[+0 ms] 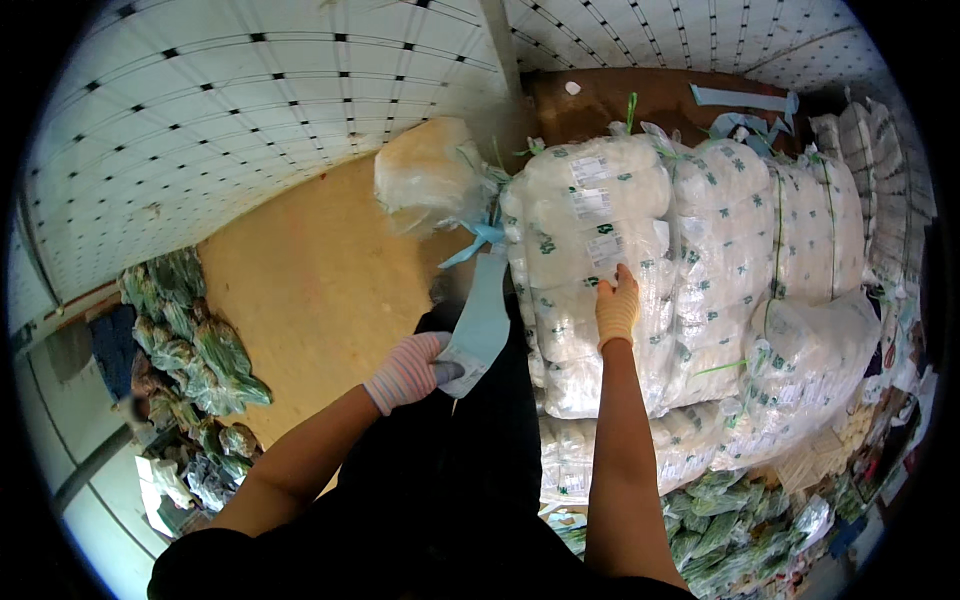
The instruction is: The person handles a long strip of printed labels, detaches individual labels by hand, and applies them to large plastic-wrapped bags of items. They then use shears to cut through the plastic ties securing a stack of bags.
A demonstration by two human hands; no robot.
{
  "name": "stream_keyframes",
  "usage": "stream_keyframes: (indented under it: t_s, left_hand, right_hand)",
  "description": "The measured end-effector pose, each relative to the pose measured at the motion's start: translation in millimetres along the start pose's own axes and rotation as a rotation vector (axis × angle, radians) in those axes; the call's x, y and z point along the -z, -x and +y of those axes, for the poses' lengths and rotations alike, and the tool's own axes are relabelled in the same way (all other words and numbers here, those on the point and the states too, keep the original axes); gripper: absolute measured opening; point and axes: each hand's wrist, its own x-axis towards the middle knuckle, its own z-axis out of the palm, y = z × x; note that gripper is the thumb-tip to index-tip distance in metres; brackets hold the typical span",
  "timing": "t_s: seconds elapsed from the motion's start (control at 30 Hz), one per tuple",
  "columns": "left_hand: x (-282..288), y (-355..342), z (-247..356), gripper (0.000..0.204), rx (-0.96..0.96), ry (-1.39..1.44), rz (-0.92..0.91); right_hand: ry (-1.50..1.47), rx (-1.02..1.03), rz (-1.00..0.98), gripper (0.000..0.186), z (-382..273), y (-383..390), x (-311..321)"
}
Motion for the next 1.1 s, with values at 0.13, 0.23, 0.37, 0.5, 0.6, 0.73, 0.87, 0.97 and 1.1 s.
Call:
stream_keyframes:
  t_s: [0.13, 0.23, 0.37, 0.5, 0.6, 0.73, 0.87, 0.97, 1.1]
  left_hand:
    - [13, 19, 27, 0.031, -0.06, 0.236, 0.053]
    - [17, 24, 9, 0.031, -0.175, 0.456, 0.03]
    - [27, 45, 15, 0.037, -0.364, 0.673, -0.122]
    - [36, 65, -2, 0.032, -0.427, 0.441, -0.141]
    - [45, 78, -19, 0.028, -0.37, 0.511, -0.176]
    - [57, 91, -32, 0.026, -0.436, 0.49, -0.128]
    - [60, 94, -47, 0.026, -0.53, 0.399, -0.09]
    - [58, 87, -59, 0.026, -0.66, 0.187, -0.05]
    - [53, 86, -62, 0.025, -0.876, -0.328, 0.086]
  right_hand:
    - [-0.811, -0.245, -0.404, 0.041, -51, 45, 37]
    - [-0.954, -0.088, -0.485, 0.059, -125, 113, 73]
    - [-1.07, -0.105, -0.527, 0.062, -170, 163, 90]
    - [-1.208, -0.117, -0.309, 0.061, -189, 178, 92]
    - [-1.201, -0.092, -0.281, 0.058, -197, 190, 89]
    - [-1.043, 0.01, -0.153, 0.053, -204, 208, 76]
    - [-0.394, 0.625, 0.013, 0.032, -213, 226, 75]
    - [-0.317, 0.678, -0.094, 0.028, -221, 236, 76]
    - [-0.483, 0.545, -0.35, 0.018, -211, 237, 76]
